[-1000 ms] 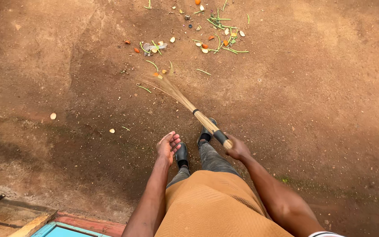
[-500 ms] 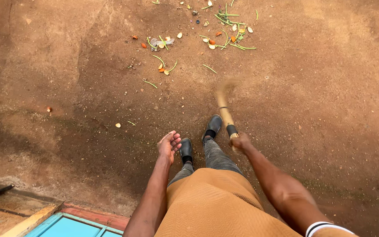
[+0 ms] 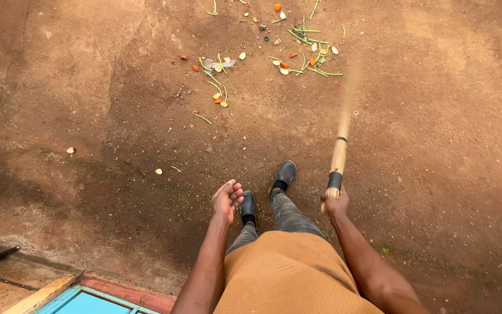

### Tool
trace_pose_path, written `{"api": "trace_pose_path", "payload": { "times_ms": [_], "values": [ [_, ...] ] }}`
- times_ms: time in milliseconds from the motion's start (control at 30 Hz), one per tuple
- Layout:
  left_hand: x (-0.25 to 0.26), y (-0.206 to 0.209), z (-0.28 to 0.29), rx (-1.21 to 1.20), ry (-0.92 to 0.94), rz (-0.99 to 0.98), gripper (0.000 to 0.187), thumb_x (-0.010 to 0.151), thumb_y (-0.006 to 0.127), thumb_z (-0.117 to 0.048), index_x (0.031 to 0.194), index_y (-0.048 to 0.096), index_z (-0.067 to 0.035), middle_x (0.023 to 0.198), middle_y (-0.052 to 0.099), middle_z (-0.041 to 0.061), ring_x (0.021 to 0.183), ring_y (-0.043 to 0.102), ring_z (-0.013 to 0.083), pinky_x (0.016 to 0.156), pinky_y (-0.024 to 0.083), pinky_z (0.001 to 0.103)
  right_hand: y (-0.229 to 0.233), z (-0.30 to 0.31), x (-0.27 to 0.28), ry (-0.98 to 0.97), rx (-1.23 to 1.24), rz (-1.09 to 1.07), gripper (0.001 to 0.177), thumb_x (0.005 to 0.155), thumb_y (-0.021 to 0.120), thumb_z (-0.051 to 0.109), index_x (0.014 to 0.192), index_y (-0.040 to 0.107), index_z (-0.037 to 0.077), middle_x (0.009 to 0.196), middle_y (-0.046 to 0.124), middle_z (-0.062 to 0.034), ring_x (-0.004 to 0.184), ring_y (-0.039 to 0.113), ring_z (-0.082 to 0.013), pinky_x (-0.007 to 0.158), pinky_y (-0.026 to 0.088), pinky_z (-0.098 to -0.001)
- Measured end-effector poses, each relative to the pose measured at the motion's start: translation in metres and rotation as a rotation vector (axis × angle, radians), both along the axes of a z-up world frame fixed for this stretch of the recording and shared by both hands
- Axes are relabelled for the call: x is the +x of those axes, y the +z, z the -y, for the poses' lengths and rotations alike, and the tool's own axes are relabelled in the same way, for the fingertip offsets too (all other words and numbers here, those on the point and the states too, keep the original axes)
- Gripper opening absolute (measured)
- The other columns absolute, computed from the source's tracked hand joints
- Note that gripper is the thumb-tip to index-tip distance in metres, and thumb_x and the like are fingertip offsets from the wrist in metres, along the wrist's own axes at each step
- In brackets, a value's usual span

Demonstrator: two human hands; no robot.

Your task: The person sweeps debris, organic waste, and plastic bottles across the ground using a broom.

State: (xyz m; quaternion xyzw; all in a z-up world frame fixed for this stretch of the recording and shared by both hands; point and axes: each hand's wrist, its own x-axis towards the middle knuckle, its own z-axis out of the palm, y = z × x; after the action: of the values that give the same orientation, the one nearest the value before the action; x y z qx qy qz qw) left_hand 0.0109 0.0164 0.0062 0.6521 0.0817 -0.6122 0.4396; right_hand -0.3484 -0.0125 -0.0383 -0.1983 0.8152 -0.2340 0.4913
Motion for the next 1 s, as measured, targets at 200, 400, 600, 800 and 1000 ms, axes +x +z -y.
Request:
{"api": "trace_pose_path", "payload": {
  "times_ms": [200,400,600,800,1000],
  "values": [
    [-0.011,-0.005,0.001,0.045,0.018,0.019,0.031,0.098,0.063,-0.024,0.124,0.071,-0.010,0.100,0.075,0.004,0.085,0.069,0.0137,0.074,0.058,0.034,0.013,0.091,0.024,0.265,0.377,-0.079,0.055,0.086,0.077,0.011,0.138,0.059,0.002,0.102,0.076,-0.0144,0.062,0.060,-0.0137,0.049,0.045,-0.0314],
    [-0.024,0.000,0.025,0.050,0.033,0.031,0.031,0.097,0.066,-0.023,0.123,0.071,-0.009,0.101,0.075,0.004,0.086,0.069,0.0145,0.075,0.058,0.035,0.062,0.134,-0.037,1.076,0.213,-0.236,0.085,0.083,0.071,0.005,0.159,0.039,0.028,0.104,0.073,-0.0038,0.058,0.055,-0.0125,0.049,0.043,-0.0274],
    [-0.039,0.011,0.050,0.010,0.080,0.033,0.032,0.096,0.065,-0.024,0.123,0.071,-0.009,0.101,0.075,0.005,0.087,0.070,0.0149,0.075,0.059,0.035,0.051,0.094,-0.075,0.747,0.235,-0.352,0.085,0.087,0.072,0.010,0.161,0.038,0.035,0.097,0.073,-0.0111,0.063,0.057,-0.0171,0.053,0.045,-0.0327],
    [-0.049,0.020,0.063,-0.002,0.143,0.056,0.033,0.096,0.065,-0.025,0.124,0.071,-0.008,0.101,0.075,0.004,0.088,0.070,0.0148,0.076,0.059,0.035,-0.025,0.130,-0.049,0.045,0.195,-0.317,0.049,0.083,0.081,0.004,0.130,0.066,0.005,0.093,0.072,-0.0107,0.070,0.066,-0.0204,0.059,0.050,-0.0379],
    [-0.048,0.016,0.072,-0.002,0.168,0.023,0.032,0.096,0.065,-0.025,0.124,0.070,-0.011,0.103,0.075,0.002,0.087,0.068,0.0134,0.077,0.058,0.034,-0.026,0.188,-0.054,-0.011,0.328,0.082,0.074,0.081,0.069,-0.006,0.145,0.042,0.021,0.095,0.071,-0.0199,0.069,0.065,-0.0251,0.056,0.054,-0.0395]
  ]
}}
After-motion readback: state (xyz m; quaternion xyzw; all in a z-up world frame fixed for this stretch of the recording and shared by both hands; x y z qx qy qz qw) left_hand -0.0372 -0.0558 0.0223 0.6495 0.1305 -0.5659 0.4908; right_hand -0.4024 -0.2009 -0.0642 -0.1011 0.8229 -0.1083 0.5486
